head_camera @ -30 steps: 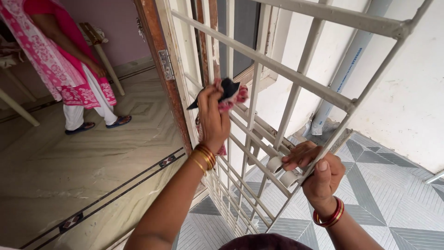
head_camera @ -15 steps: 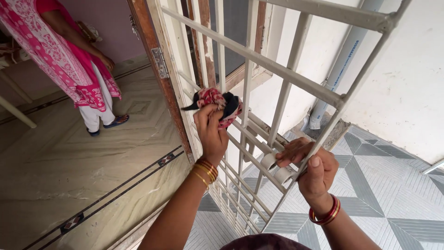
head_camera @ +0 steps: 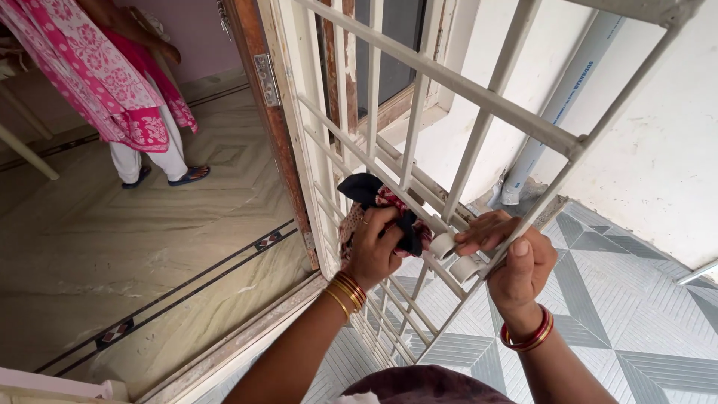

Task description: Cleaning a metal safety gate with a cloth.

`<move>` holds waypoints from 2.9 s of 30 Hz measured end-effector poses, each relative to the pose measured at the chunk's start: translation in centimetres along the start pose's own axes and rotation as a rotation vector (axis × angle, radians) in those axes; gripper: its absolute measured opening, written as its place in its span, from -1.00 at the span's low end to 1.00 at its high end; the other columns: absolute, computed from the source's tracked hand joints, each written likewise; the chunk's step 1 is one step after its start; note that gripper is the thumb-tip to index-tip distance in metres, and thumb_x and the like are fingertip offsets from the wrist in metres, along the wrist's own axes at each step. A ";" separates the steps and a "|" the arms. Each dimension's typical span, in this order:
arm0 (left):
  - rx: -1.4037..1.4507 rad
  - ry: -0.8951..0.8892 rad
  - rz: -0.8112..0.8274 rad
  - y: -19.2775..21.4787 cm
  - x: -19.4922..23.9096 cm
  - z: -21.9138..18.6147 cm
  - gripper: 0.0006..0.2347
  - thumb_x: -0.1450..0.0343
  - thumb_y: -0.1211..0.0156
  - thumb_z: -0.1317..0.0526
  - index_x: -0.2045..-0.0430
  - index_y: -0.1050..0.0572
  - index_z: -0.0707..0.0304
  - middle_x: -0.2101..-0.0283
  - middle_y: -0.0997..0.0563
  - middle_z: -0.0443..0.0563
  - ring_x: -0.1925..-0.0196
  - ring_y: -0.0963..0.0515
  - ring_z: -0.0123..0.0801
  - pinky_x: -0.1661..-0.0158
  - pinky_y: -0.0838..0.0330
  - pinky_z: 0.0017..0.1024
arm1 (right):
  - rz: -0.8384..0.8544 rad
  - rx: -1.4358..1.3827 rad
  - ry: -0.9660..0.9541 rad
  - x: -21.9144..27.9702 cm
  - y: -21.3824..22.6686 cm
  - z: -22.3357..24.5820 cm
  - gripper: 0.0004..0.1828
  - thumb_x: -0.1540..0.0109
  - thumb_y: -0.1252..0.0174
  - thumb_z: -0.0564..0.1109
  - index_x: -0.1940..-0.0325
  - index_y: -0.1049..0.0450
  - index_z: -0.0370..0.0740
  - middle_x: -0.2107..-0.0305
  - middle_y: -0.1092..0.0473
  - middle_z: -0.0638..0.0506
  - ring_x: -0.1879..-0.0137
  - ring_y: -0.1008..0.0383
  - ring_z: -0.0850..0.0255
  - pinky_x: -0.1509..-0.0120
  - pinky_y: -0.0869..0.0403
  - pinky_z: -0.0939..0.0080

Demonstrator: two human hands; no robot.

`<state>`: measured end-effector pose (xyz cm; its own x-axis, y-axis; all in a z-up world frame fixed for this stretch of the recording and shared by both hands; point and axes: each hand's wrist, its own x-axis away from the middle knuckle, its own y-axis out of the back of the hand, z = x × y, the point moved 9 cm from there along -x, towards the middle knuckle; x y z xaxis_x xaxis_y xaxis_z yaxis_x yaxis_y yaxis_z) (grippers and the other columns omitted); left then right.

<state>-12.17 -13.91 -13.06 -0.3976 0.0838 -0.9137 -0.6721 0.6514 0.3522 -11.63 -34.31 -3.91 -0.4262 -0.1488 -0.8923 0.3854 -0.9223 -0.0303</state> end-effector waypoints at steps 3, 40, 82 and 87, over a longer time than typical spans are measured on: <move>-0.092 -0.098 0.016 0.7 -0.6 0.5 -0.83 -0.44 -0.09 0.18 0.26 -0.45 0.30 -0.03 -0.41 0.19 -0.06 -0.45 -0.03 -0.05 -0.44 -0.07 | 0.024 -0.027 -0.009 -0.1 0.0 0.1 -0.51 -0.52 0.16 0.16 0.29 -0.40 -0.21 0.50 -0.53 -0.10 0.29 -0.62 0.11 -0.07 -0.52 0.11; -0.091 0.488 -0.236 1.9 -0.7 6.0 -0.71 -0.47 -0.13 0.35 -0.05 -0.32 0.50 -0.11 -0.36 0.25 -0.02 -0.55 0.08 0.07 -0.48 -0.13 | -0.012 -0.014 0.011 -0.3 0.3 -0.5 -0.50 -0.51 0.14 0.18 0.32 -0.39 -0.19 0.52 -0.52 -0.08 0.35 -0.61 0.10 0.05 -0.52 0.12; -0.116 0.558 0.060 -2.2 7.7 7.3 -0.67 -0.31 -0.08 0.39 0.02 -0.41 0.39 -0.01 -0.41 0.20 0.01 -0.52 0.00 0.11 -0.52 -0.20 | -0.018 -0.012 0.033 0.1 0.7 -0.7 -0.50 -0.52 0.13 0.20 0.27 -0.36 -0.22 0.60 -0.47 -0.12 0.38 -0.59 0.09 0.10 -0.53 0.13; -0.103 0.629 0.062 -5.2 11.3 7.0 -0.70 -0.36 -0.03 0.42 0.01 -0.45 0.37 0.01 -0.44 0.15 -0.02 -0.51 -0.02 -0.03 -0.47 -0.18 | 0.007 -0.028 0.015 0.1 0.6 -0.3 -0.50 -0.55 0.14 0.17 0.26 -0.37 -0.23 0.56 -0.48 -0.13 0.33 -0.60 0.09 0.03 -0.52 0.13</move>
<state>-8.78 -11.03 -26.59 -0.7069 -0.3603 -0.6087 -0.6805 0.5809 0.4465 -11.18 -34.71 -4.13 -0.4112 -0.1502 -0.8991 0.4115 -0.9107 -0.0360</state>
